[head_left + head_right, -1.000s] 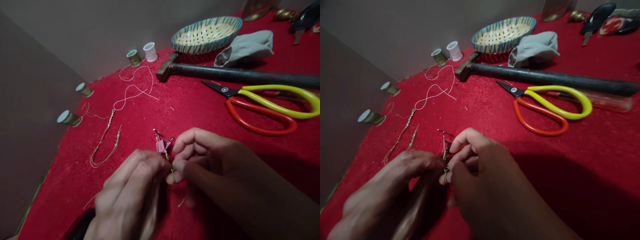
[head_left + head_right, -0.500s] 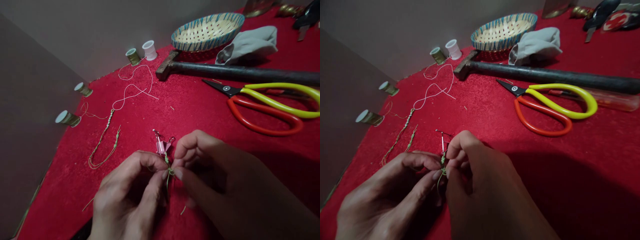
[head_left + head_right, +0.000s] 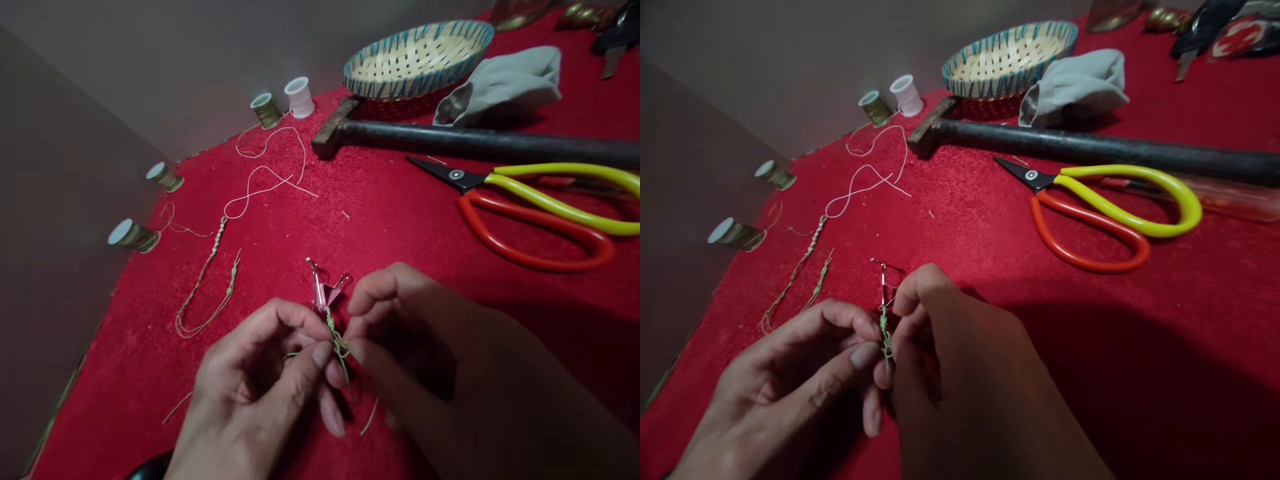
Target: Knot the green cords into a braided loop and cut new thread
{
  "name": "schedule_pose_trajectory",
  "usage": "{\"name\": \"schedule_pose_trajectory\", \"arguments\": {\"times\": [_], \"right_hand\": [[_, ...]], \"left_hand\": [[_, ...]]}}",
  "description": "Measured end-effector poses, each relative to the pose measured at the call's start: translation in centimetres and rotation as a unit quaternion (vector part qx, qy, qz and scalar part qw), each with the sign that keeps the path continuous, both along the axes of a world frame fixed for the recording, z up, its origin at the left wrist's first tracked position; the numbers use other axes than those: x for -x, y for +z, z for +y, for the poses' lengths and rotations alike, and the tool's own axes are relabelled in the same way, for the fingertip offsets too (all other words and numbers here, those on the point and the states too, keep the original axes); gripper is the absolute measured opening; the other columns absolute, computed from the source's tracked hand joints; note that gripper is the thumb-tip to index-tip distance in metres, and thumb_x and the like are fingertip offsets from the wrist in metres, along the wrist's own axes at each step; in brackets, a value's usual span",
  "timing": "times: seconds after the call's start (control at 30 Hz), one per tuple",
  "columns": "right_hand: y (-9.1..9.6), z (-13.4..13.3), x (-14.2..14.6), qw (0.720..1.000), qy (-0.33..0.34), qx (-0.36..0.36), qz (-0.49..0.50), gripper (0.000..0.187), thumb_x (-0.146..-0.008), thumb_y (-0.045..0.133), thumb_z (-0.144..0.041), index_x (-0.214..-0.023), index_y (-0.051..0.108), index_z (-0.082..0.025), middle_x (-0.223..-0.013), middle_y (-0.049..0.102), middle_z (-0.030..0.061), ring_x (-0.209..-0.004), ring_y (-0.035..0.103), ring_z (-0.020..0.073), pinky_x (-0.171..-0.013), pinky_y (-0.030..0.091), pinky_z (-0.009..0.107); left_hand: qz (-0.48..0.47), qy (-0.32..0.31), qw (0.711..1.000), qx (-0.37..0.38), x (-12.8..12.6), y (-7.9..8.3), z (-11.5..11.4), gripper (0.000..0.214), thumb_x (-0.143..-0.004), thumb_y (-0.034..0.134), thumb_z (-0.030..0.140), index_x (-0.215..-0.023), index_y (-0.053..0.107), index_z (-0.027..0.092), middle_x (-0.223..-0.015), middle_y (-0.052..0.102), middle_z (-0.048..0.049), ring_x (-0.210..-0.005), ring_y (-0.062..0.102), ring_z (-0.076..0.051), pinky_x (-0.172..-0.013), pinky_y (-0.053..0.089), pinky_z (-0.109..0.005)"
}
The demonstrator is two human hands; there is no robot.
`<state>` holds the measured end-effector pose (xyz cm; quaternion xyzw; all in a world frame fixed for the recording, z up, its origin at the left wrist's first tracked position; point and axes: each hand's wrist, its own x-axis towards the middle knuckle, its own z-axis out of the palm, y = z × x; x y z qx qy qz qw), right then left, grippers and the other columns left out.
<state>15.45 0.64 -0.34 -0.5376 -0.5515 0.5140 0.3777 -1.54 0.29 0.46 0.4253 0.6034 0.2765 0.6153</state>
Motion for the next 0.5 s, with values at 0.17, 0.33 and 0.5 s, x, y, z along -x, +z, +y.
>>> {"name": "schedule_pose_trajectory", "arguments": {"times": [0.17, 0.33, 0.5], "right_hand": [[-0.05, -0.04, -0.08, 1.000, 0.007, -0.012, 0.009, 0.024, -0.086, 0.054, -0.001, -0.088, 0.057, -0.024, -0.061, 0.064, -0.0133, -0.062, 0.069, 0.0051, -0.053, 0.046, 0.013], [-0.01, -0.04, -0.14, 1.000, 0.012, -0.005, 0.002, 0.023, -0.087, 0.053, -0.001, -0.088, 0.057, -0.024, -0.061, 0.063, -0.0132, -0.065, 0.070, 0.0052, -0.054, 0.046, 0.013], [0.04, -0.04, -0.19, 1.000, 0.006, 0.002, -0.008, 0.021, -0.088, 0.054, -0.005, -0.087, 0.055, -0.025, -0.063, 0.063, -0.0135, -0.062, 0.068, 0.0052, -0.053, 0.045, 0.014]], "left_hand": [[-0.018, -0.005, 1.000, 0.020, 0.11, -0.13, 0.06, 0.011, -0.088, 0.069, 0.036, -0.087, 0.066, 0.025, -0.058, 0.069, 0.0039, -0.055, 0.065, -0.010, -0.056, 0.049, -0.014], [-0.047, 0.017, 0.998, 0.026, -0.04, 0.14, 0.07, 0.009, -0.088, 0.070, 0.030, -0.087, 0.067, 0.022, -0.063, 0.069, 0.0033, -0.055, 0.063, -0.008, -0.057, 0.049, -0.012], [-0.058, 0.017, 0.998, 0.029, 0.05, 0.27, 0.26, 0.004, -0.085, 0.072, 0.018, -0.085, 0.069, 0.020, -0.067, 0.070, 0.0030, -0.055, 0.065, -0.008, -0.056, 0.050, -0.012]]}}
